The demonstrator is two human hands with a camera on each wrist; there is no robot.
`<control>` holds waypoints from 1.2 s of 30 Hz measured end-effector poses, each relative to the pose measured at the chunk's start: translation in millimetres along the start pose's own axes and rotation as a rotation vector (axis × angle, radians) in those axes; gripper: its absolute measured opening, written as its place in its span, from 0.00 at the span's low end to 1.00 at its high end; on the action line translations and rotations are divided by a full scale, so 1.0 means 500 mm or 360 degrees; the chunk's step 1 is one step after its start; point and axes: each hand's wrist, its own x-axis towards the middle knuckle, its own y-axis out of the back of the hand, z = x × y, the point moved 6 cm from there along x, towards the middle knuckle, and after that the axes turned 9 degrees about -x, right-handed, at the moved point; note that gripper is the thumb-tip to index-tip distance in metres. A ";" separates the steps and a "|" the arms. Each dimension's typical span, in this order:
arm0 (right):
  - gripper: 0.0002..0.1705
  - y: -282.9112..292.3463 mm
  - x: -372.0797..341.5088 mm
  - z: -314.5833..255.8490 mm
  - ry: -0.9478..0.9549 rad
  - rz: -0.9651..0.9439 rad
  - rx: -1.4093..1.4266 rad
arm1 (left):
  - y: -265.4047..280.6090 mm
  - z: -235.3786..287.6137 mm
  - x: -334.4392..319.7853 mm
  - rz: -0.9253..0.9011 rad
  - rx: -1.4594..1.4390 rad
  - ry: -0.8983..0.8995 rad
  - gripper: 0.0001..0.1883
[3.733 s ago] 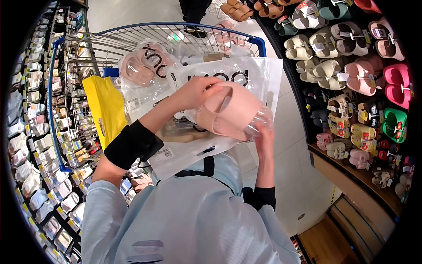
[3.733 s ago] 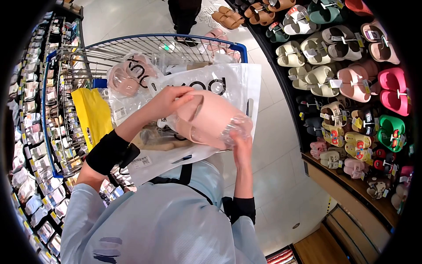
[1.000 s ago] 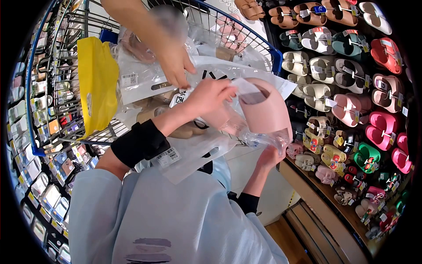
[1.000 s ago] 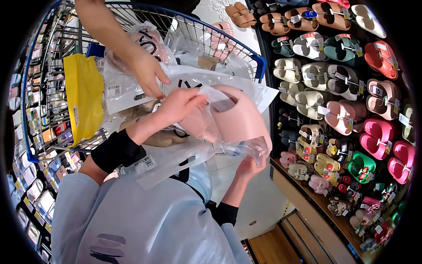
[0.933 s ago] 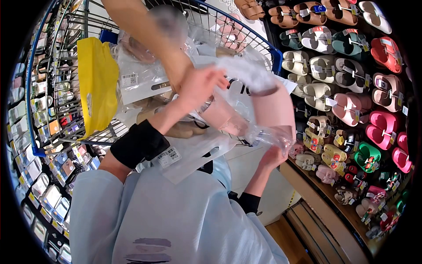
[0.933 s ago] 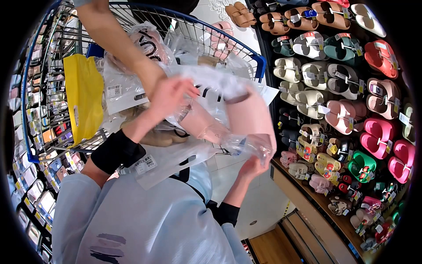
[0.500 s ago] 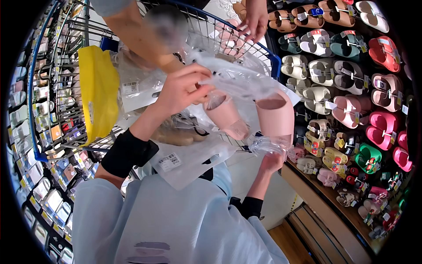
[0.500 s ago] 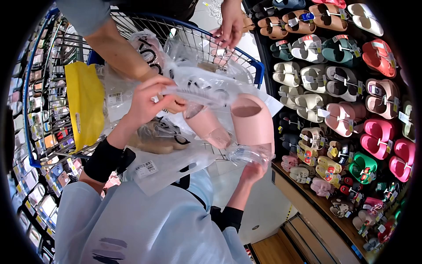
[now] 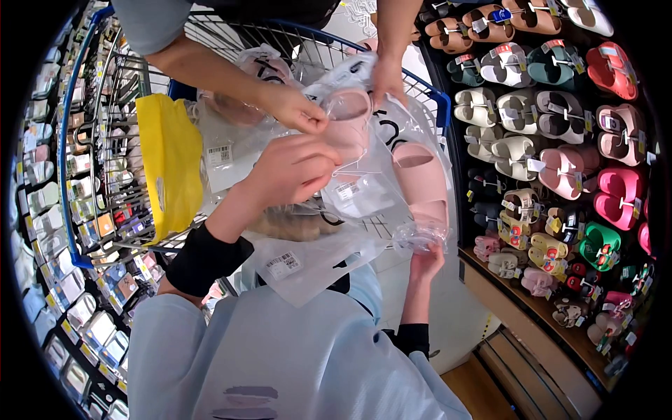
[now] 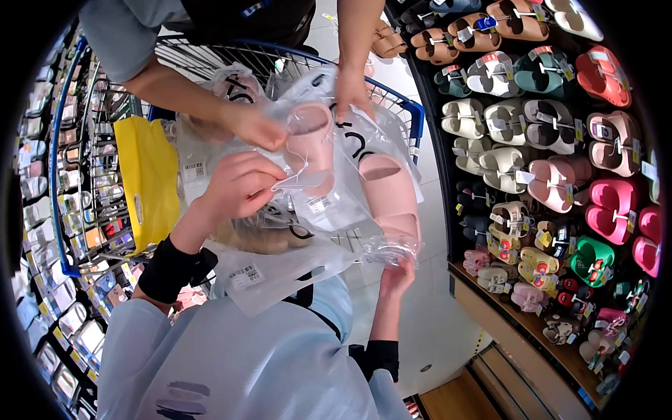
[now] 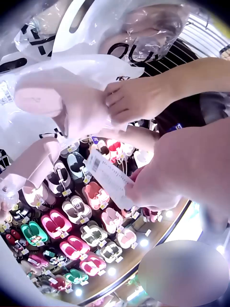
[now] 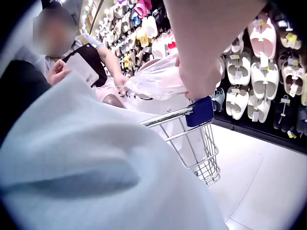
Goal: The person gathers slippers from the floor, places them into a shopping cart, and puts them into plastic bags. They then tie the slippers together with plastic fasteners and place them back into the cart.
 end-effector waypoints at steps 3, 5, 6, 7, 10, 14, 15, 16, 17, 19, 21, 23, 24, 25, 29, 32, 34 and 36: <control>0.24 -0.039 -0.019 -0.004 -0.0060 -0.0023 -0.0021 | 0.011 0.008 -0.009 -0.0009 0.0013 -0.0045 0.12; 0.23 -0.070 -0.027 0.005 -0.0087 -0.0053 -0.0064 | 0.021 -0.005 -0.018 0.0028 -0.0194 0.0202 0.11; 0.22 -0.085 -0.031 0.016 -0.0098 -0.0069 -0.0082 | 0.023 -0.002 -0.023 0.0021 -0.0196 0.0192 0.11; 0.21 -0.099 -0.033 0.023 -0.0112 -0.0086 -0.0099 | 0.034 -0.012 -0.032 0.0149 -0.0295 0.0329 0.11; 0.21 -0.132 -0.041 0.030 -0.0210 -0.0148 -0.0171 | 0.048 -0.031 -0.059 0.0283 -0.0459 0.0532 0.09; 0.21 -0.134 -0.028 0.071 -0.0418 -0.0294 -0.0149 | 0.034 -0.052 -0.096 0.0390 -0.0867 0.0880 0.10; 0.20 -0.130 -0.028 0.083 -0.0530 -0.0207 -0.0161 | 0.034 -0.052 -0.096 0.0384 -0.0862 0.0881 0.10; 0.19 -0.124 -0.029 0.094 -0.0643 -0.0119 -0.0173 | 0.035 -0.047 -0.093 0.0380 -0.0855 0.0816 0.10; 0.19 -0.126 -0.030 0.088 -0.0650 -0.0120 -0.0163 | 0.037 -0.042 -0.089 0.0374 -0.0848 0.0754 0.11; 0.18 -0.139 -0.038 0.069 -0.0768 -0.0245 -0.0171 | 0.037 -0.033 -0.078 0.0369 -0.0816 0.0703 0.11; 0.19 -0.129 -0.047 0.044 -0.0664 -0.0278 -0.0306 | 0.051 -0.026 -0.076 0.0366 -0.0781 0.0647 0.11; 0.21 -0.120 -0.050 0.011 -0.0398 -0.0297 -0.0569 | 0.047 -0.020 -0.073 0.0158 -0.0645 0.0658 0.14; 0.21 -0.123 -0.050 0.001 -0.0394 -0.0290 -0.0559 | 0.050 -0.020 -0.072 0.0147 -0.0646 0.0652 0.14; 0.21 -0.123 -0.048 -0.021 -0.0282 -0.0218 -0.0672 | 0.055 -0.017 -0.071 0.0145 -0.0567 0.0610 0.14; 0.23 -0.143 -0.014 -0.087 0.0122 0.0001 -0.1043 | 0.066 -0.005 -0.072 0.0150 -0.0498 0.0636 0.14; 0.25 -0.146 0.025 -0.113 0.0257 -0.0165 -0.1537 | 0.075 -0.014 -0.104 0.0236 -0.0514 0.0874 0.13; 0.26 -0.164 0.042 -0.112 0.0355 -0.0322 -0.1834 | 0.087 -0.009 -0.119 0.0303 -0.0555 0.0872 0.13; 0.26 -0.190 0.044 -0.143 0.0498 -0.0052 -0.1952 | 0.103 -0.003 -0.126 0.0376 -0.0591 0.0869 0.12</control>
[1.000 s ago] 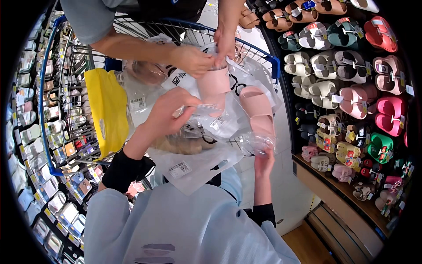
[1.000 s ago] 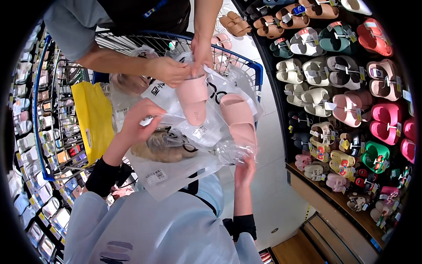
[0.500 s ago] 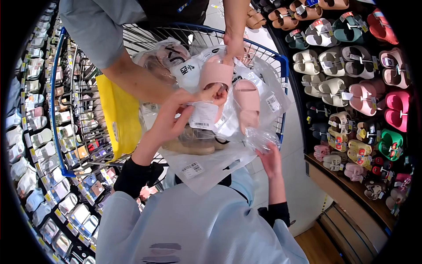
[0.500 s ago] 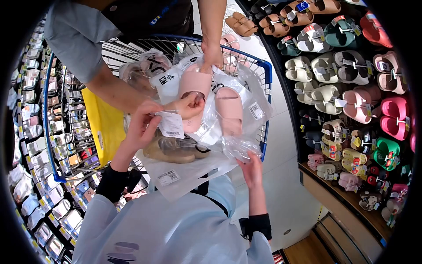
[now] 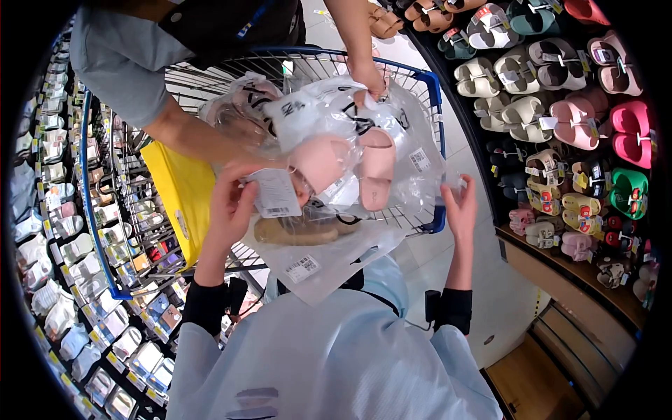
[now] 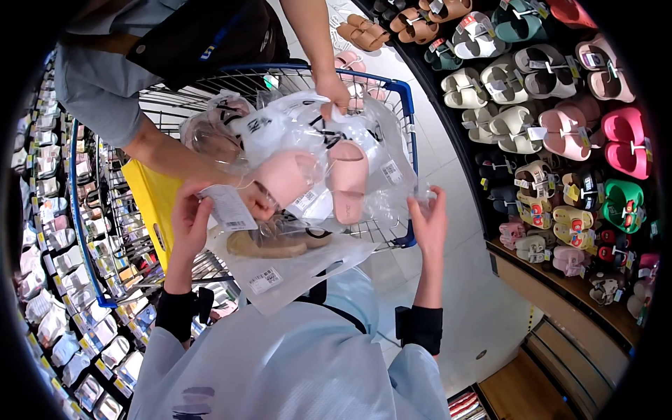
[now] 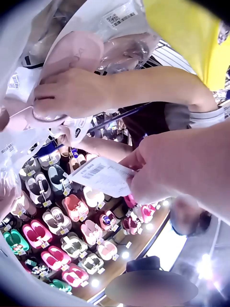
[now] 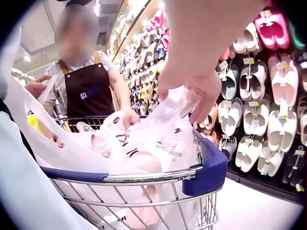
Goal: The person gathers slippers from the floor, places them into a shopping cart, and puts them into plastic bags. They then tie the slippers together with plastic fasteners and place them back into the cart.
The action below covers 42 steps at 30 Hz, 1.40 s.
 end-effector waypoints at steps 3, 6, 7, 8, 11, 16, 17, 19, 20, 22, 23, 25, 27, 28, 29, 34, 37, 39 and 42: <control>0.25 -0.011 0.022 -0.063 0.0653 -0.0015 -0.0597 | 0.016 0.019 -0.014 0.0090 0.0068 0.0049 0.12; 0.27 -0.077 0.035 -0.099 0.0810 -0.0371 -0.0858 | 0.021 0.036 -0.017 0.0118 0.0113 -0.0016 0.13; 0.27 -0.098 0.047 -0.097 0.0815 -0.0368 -0.0847 | 0.023 0.029 -0.021 0.0136 0.0087 0.0003 0.13; 0.28 -0.130 0.056 -0.085 0.0881 -0.0331 -0.0994 | 0.025 0.028 -0.025 0.0155 0.0062 0.0025 0.12; 0.31 -0.155 0.053 -0.087 0.1018 -0.0213 -0.1068 | 0.008 0.030 -0.023 0.0124 0.0050 0.0218 0.12; 0.29 -0.127 0.002 -0.164 0.1007 -0.0140 -0.0677 | -0.022 0.044 -0.020 0.0086 0.0047 0.0369 0.13; 0.25 -0.109 -0.025 -0.213 0.1019 -0.0176 -0.0339 | -0.028 0.043 -0.021 0.0063 -0.0001 0.0355 0.13; 0.16 -0.083 -0.074 -0.299 0.0997 -0.0193 0.0230 | -0.042 0.052 -0.017 -0.0002 -0.0067 0.0350 0.14; 0.16 -0.087 -0.091 -0.326 0.0999 -0.0191 0.0234 | -0.048 0.052 -0.016 -0.0002 -0.0063 0.0347 0.14; 0.15 -0.126 -0.126 -0.364 0.0937 -0.0726 0.0603 | -0.061 0.057 -0.011 -0.0007 -0.0098 0.0257 0.14; 0.15 -0.135 -0.134 -0.375 0.0936 -0.0717 0.0605 | -0.067 0.058 -0.011 -0.0015 -0.0097 0.0252 0.14; 0.17 -0.183 -0.169 -0.397 0.0965 -0.1296 0.0597 | -0.084 0.059 -0.013 -0.0107 -0.0134 0.0262 0.14; 0.18 -0.196 -0.184 -0.401 0.0768 -0.1318 0.0801 | -0.088 0.055 -0.018 -0.0161 -0.0072 0.0265 0.14; 0.19 -0.201 -0.188 -0.395 0.0569 -0.1343 0.1001 | -0.092 0.052 -0.021 -0.0206 -0.0010 0.0272 0.15; 0.19 -0.210 -0.191 -0.387 0.0564 -0.1336 0.1006 | -0.093 0.052 -0.022 -0.0215 -0.0009 0.0274 0.15; 0.19 -0.227 -0.197 -0.358 0.0476 -0.1170 0.1268 | -0.107 0.026 -0.034 -0.0158 -0.0003 0.0377 0.11; 0.15 -0.231 -0.193 -0.334 0.0534 -0.1231 0.1004 | -0.104 0.002 -0.031 -0.0176 0.0153 0.0428 0.07; 0.13 -0.237 -0.197 -0.334 0.0495 -0.1186 0.1092 | -0.104 0.001 -0.025 -0.0165 0.0136 0.0453 0.06; 0.09 -0.244 -0.192 -0.315 0.0472 -0.1171 0.1084 | -0.106 -0.005 -0.030 -0.0115 0.0015 0.0442 0.05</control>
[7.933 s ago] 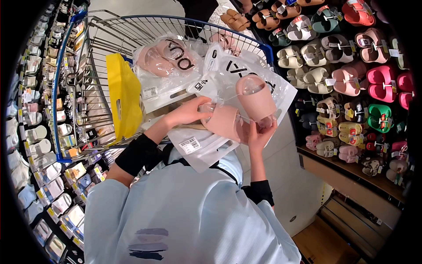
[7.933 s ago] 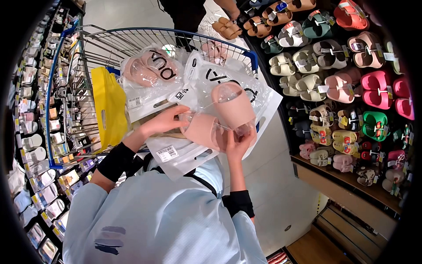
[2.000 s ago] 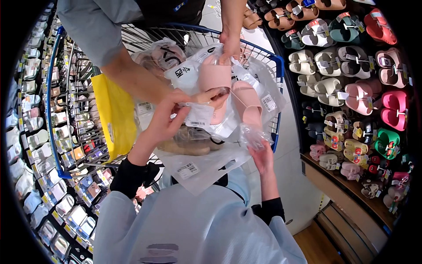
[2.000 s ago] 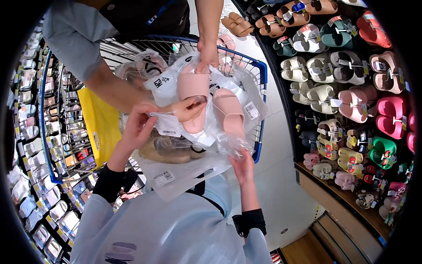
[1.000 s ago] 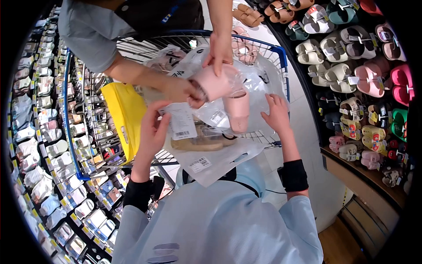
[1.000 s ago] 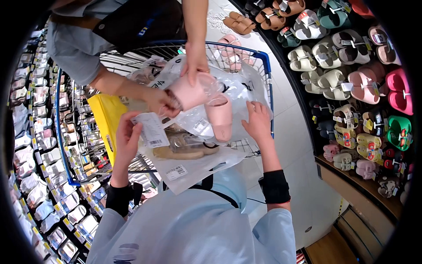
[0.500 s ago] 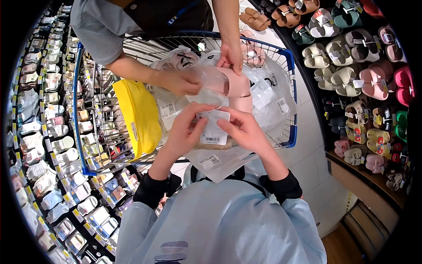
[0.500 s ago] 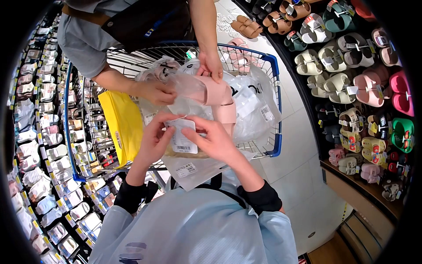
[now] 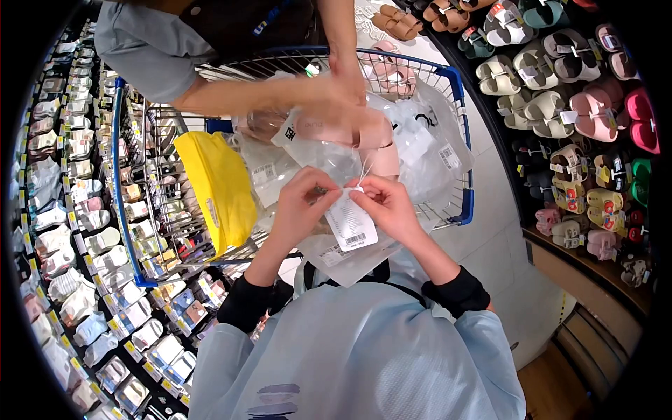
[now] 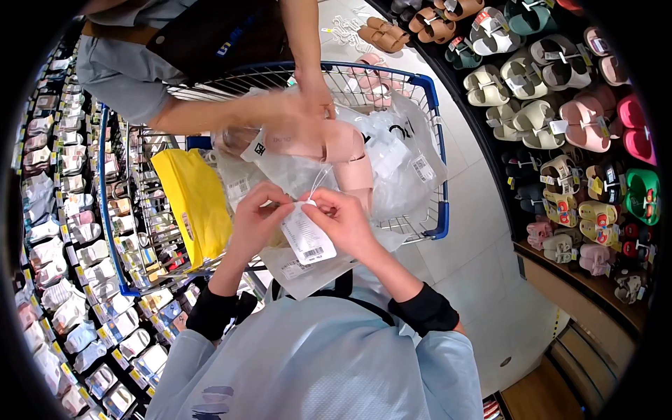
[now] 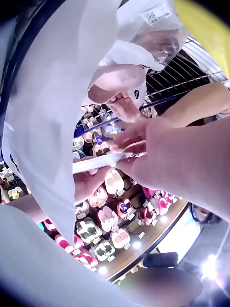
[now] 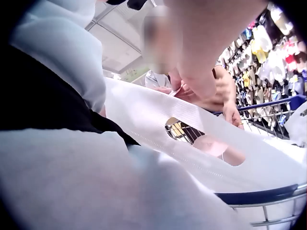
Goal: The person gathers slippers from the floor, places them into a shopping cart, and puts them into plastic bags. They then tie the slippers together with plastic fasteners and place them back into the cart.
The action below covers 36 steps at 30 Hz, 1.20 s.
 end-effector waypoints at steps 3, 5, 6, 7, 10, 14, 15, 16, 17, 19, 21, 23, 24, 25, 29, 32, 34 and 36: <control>0.08 0.015 -0.007 0.019 -0.0126 -0.0103 -0.0189 | 0.000 -0.039 -0.009 -0.0019 -0.0318 0.0058 0.04; 0.07 0.020 -0.014 0.035 -0.0229 -0.0155 -0.0294 | -0.003 -0.053 -0.015 -0.0077 -0.0533 0.0160 0.03; 0.07 0.022 -0.017 0.044 -0.0246 -0.0153 -0.0228 | -0.012 -0.060 -0.021 -0.0160 -0.0562 0.0298 0.03; 0.08 0.024 -0.020 0.053 -0.0261 -0.0153 -0.0161 | -0.020 -0.069 -0.025 -0.0242 -0.0588 0.0436 0.03; 0.07 0.023 -0.024 0.065 -0.0160 -0.0037 0.0004 | -0.027 -0.079 -0.016 -0.0319 -0.0614 0.0436 0.03; 0.06 0.029 -0.021 0.059 -0.0203 -0.0010 0.0173 | -0.036 -0.077 0.002 -0.0363 -0.0654 0.0462 0.03; 0.06 0.035 -0.021 0.049 -0.0162 0.0022 0.0104 | -0.039 -0.073 0.005 -0.0364 -0.0680 0.0456 0.03; 0.06 0.041 -0.021 0.043 -0.0123 0.0053 0.0036 | -0.042 -0.070 0.007 -0.0364 -0.0706 0.0451 0.03; 0.06 0.043 -0.020 0.044 -0.0118 0.0056 0.0043 | -0.045 -0.069 0.009 -0.0367 -0.0697 0.0452 0.03; 0.06 0.049 -0.019 0.047 -0.0111 0.0093 0.0010 | -0.049 -0.068 0.015 -0.0319 -0.0738 0.0419 0.04; 0.06 0.054 -0.017 0.045 -0.0129 0.0106 0.0015 | -0.050 -0.066 0.020 -0.0322 -0.0692 0.0360 0.04; 0.06 0.059 -0.017 0.038 -0.0143 0.0116 0.0016 | -0.055 -0.060 0.027 -0.0322 -0.0647 0.0294 0.04; 0.06 0.060 -0.019 0.031 -0.0127 0.0144 0.0027 | -0.055 -0.055 0.028 -0.0284 -0.0681 0.0299 0.04; 0.06 0.062 -0.019 0.027 -0.0109 0.0174 0.0037 | -0.056 -0.053 0.029 -0.0247 -0.0714 0.0302 0.04; 0.06 0.066 -0.018 0.044 -0.0101 0.0179 -0.0022 | -0.064 -0.062 0.030 -0.0226 -0.0753 0.0283 0.04; 0.06 0.074 -0.018 0.058 -0.0088 0.0153 -0.0132 | -0.068 -0.064 0.029 -0.0390 -0.0556 0.0246 0.04; 0.06 0.100 -0.028 0.069 -0.0084 0.0223 -0.0248 | -0.058 -0.064 0.025 -0.0334 -0.0415 0.0219 0.07; 0.05 0.140 -0.035 0.095 -0.0161 0.0254 -0.0211 | -0.039 -0.079 0.025 -0.0293 -0.0407 0.0249 0.09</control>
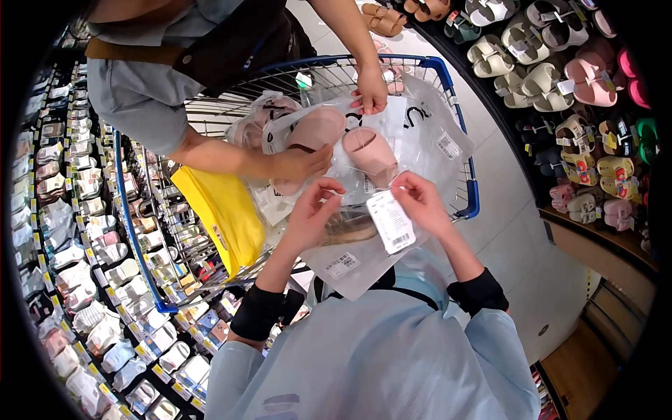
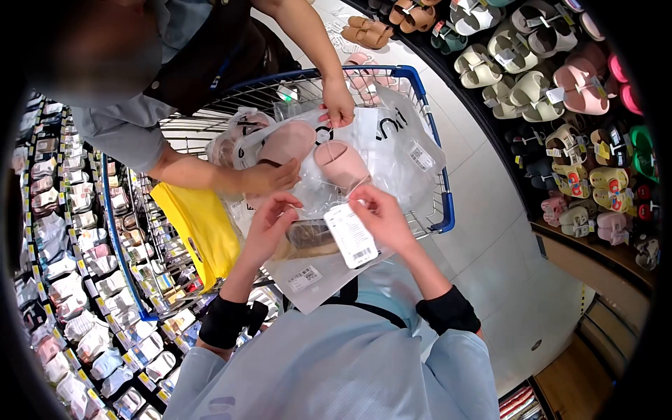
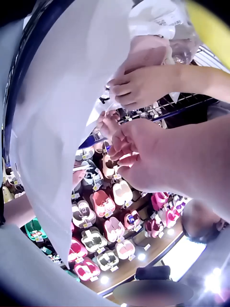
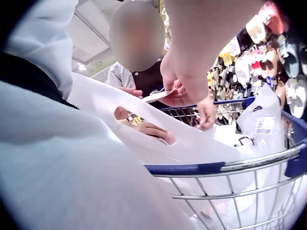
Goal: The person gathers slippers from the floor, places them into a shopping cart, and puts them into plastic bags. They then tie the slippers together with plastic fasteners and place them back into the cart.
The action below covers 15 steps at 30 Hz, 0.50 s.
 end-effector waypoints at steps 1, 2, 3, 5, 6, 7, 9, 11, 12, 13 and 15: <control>0.04 0.023 0.001 0.012 0.0051 0.0065 0.0060 | 0.014 -0.004 -0.002 0.0053 -0.0004 0.0022 0.11; 0.04 0.045 0.003 0.016 0.0104 0.0127 0.0118 | 0.021 -0.004 -0.004 0.0050 -0.0004 0.0024 0.11; 0.04 0.061 0.002 0.019 0.0103 0.0130 0.0118 | 0.031 -0.004 -0.005 0.0095 0.0014 0.0053 0.12; 0.03 0.096 -0.001 0.025 -0.0033 0.0271 0.0033 | 0.044 -0.007 -0.006 0.0136 0.0033 0.0086 0.13; 0.03 0.102 0.001 0.027 -0.0035 0.0274 0.0035 | 0.047 -0.009 -0.006 0.0132 0.0039 0.0083 0.13; 0.03 0.111 0.002 0.030 -0.0051 0.0321 0.0050 | 0.048 -0.010 -0.004 0.0126 0.0045 0.0079 0.13; 0.02 0.121 0.005 0.030 -0.0048 0.0390 0.0071 | 0.045 -0.009 0.001 0.0112 0.0039 0.0099 0.14; 0.02 0.124 0.007 0.029 -0.0032 0.0424 0.0091 | 0.042 -0.010 0.005 0.0097 0.0037 0.0123 0.14; 0.03 0.127 0.008 0.029 -0.0012 0.0453 0.0111 | 0.041 -0.011 0.008 0.0088 0.0017 0.0123 0.14; 0.03 0.130 0.008 0.032 -0.0012 0.0461 0.0118 | 0.040 -0.012 0.012 0.0079 -0.0002 0.0123 0.14; 0.03 0.138 0.010 0.036 -0.0006 0.0490 0.0090 | 0.042 -0.012 0.017 0.0076 0.0030 0.0133 0.13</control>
